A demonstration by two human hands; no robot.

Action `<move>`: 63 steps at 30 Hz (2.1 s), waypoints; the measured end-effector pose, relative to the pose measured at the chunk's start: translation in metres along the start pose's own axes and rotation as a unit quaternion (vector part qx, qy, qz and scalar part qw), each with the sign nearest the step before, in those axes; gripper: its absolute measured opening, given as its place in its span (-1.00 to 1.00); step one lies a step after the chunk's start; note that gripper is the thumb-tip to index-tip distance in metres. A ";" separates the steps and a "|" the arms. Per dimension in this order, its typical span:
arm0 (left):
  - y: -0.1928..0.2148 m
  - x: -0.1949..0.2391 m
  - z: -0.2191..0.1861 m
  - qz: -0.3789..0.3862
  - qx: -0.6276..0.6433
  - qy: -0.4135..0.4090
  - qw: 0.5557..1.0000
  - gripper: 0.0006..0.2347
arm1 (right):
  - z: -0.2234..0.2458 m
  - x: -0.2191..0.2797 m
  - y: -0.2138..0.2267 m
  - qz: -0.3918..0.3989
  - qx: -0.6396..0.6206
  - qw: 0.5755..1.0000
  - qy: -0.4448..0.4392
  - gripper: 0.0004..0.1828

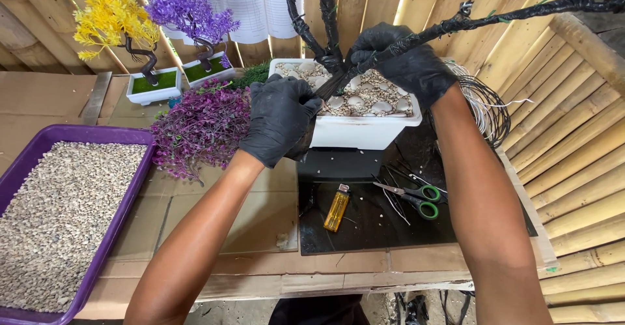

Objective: The person wraps wire around the branches of a bonsai tree to shape them. They use a lighter to heat the wire ends and pliers to cut the wire. The person is wearing black gloves throughout the process.

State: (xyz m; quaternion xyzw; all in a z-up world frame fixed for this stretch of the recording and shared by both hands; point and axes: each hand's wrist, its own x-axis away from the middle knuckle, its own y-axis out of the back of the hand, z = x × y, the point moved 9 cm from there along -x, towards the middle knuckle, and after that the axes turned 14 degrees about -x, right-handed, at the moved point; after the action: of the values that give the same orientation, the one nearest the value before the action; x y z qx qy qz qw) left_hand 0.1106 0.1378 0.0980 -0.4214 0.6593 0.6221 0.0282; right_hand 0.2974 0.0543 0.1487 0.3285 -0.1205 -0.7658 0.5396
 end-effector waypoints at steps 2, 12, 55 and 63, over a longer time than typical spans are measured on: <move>-0.001 -0.002 0.001 0.001 -0.006 0.001 1.000 -0.90 | -0.004 -0.004 -0.003 0.011 0.032 0.999 0.033 -0.93; 0.020 -0.003 -0.008 -0.044 0.059 -0.053 0.996 -0.63 | -0.023 -0.001 0.001 -0.015 -0.066 0.997 0.032 -0.93; 0.007 0.008 -0.014 0.098 0.111 0.114 0.982 -0.46 | 0.017 -0.001 0.006 0.018 -0.054 0.996 0.074 -0.71; 0.011 0.010 -0.020 -0.026 -0.030 0.023 0.999 -0.64 | 0.006 -0.005 0.005 -0.008 -0.012 0.997 0.073 -0.66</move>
State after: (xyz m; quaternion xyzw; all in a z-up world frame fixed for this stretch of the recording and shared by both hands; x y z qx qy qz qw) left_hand 0.1078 0.1144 0.1055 -0.4533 0.6293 0.6310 0.0162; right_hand 0.2985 0.0556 0.1578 0.3776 -0.0688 -0.7455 0.5448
